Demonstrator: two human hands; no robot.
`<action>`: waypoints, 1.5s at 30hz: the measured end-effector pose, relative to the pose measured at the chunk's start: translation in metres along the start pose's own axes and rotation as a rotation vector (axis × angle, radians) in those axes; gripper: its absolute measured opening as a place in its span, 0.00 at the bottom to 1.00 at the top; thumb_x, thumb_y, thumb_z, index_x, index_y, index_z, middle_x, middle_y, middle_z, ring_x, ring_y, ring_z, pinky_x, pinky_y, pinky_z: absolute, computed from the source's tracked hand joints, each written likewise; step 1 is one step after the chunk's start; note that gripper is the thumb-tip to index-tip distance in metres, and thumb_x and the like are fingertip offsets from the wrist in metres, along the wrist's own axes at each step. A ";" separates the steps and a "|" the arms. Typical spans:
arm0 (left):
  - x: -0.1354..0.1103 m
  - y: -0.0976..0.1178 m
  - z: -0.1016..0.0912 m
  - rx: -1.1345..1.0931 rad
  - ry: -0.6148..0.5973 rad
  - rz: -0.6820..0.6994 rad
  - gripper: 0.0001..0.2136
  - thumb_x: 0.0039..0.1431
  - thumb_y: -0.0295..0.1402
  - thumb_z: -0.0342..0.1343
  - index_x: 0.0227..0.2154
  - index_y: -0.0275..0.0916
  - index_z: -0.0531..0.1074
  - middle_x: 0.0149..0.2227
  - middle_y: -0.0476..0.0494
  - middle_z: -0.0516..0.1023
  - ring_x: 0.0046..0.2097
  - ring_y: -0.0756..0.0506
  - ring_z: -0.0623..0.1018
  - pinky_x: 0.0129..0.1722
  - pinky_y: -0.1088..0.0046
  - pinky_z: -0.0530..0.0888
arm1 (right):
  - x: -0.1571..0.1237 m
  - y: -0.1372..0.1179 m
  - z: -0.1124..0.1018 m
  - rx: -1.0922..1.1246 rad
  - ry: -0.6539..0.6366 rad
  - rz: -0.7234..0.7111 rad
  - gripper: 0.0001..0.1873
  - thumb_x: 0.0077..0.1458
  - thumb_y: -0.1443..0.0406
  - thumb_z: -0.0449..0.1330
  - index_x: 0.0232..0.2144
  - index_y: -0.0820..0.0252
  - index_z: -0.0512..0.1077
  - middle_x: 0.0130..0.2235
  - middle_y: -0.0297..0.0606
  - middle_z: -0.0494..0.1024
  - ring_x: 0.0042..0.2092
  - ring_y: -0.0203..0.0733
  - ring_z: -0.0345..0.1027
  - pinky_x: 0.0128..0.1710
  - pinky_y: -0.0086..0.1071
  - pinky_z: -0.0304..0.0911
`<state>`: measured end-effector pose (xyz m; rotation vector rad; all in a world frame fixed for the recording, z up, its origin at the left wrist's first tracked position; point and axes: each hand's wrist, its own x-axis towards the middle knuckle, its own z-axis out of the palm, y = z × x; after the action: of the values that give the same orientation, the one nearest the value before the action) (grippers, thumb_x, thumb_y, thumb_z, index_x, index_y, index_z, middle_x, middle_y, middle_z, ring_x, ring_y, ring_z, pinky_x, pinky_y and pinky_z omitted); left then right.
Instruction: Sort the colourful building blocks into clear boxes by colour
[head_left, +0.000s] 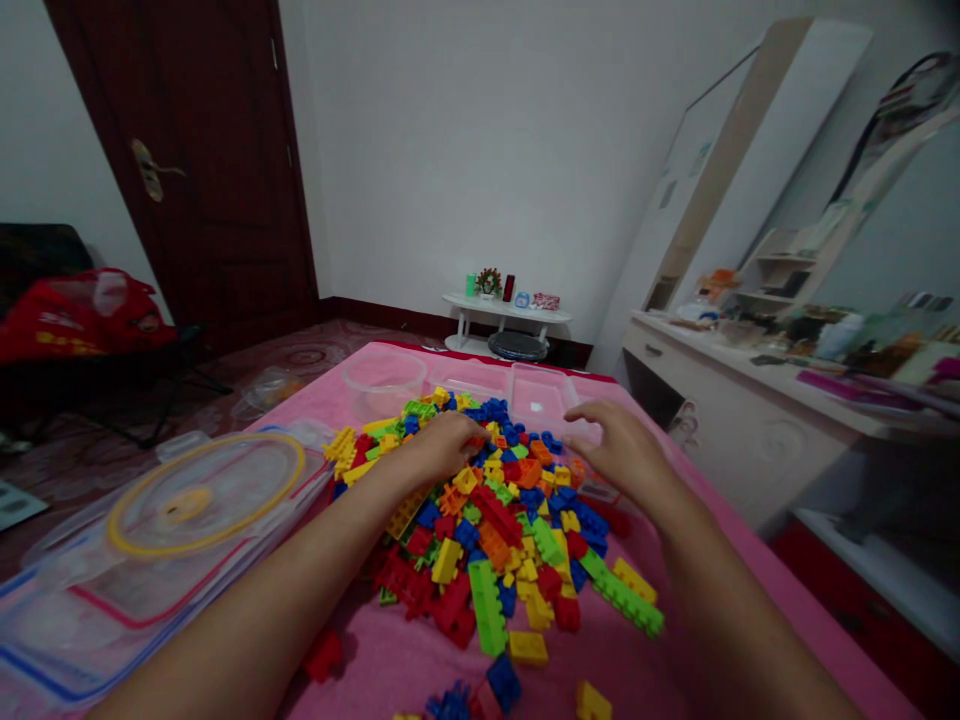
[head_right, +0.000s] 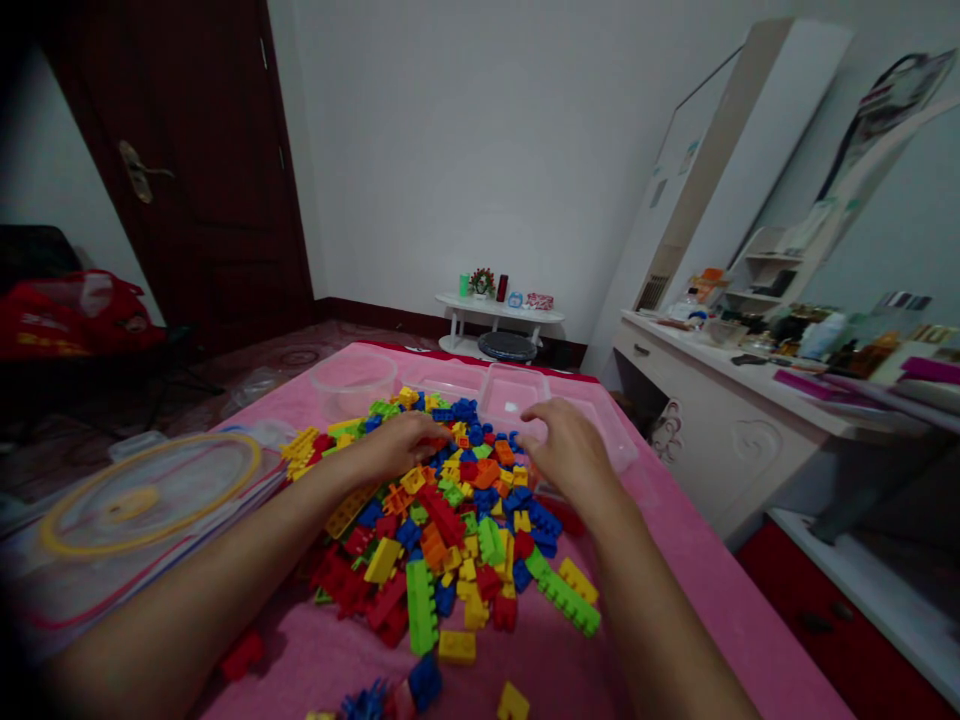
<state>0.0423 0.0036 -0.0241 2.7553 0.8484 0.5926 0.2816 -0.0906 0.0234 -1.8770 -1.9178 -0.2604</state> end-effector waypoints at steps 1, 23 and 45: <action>0.000 0.001 -0.001 0.008 -0.015 0.000 0.14 0.53 0.28 0.51 0.41 0.42 0.75 0.41 0.44 0.78 0.44 0.45 0.75 0.45 0.73 0.67 | 0.000 -0.010 0.004 0.047 -0.014 -0.081 0.13 0.47 0.64 0.58 0.38 0.57 0.73 0.43 0.40 0.74 0.47 0.45 0.66 0.47 0.37 0.59; -0.001 0.026 -0.046 -1.102 0.072 -0.308 0.17 0.47 0.37 0.60 0.39 0.35 0.73 0.39 0.40 0.76 0.37 0.48 0.74 0.37 0.73 0.71 | -0.017 -0.043 0.029 -0.046 -0.320 -0.226 0.26 0.48 0.69 0.53 0.52 0.61 0.65 0.48 0.45 0.72 0.48 0.47 0.66 0.44 0.35 0.58; -0.006 0.053 -0.053 -0.915 0.018 -0.122 0.13 0.45 0.34 0.61 0.34 0.32 0.73 0.30 0.44 0.77 0.31 0.51 0.75 0.32 0.76 0.71 | -0.014 -0.070 0.022 1.885 -0.799 0.351 0.22 0.58 0.49 0.43 0.43 0.58 0.63 0.30 0.35 0.73 0.28 0.37 0.71 0.20 0.28 0.67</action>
<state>0.0414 -0.0393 0.0378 1.8586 0.5396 0.7421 0.2087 -0.0977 0.0097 -0.7593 -0.9995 1.8787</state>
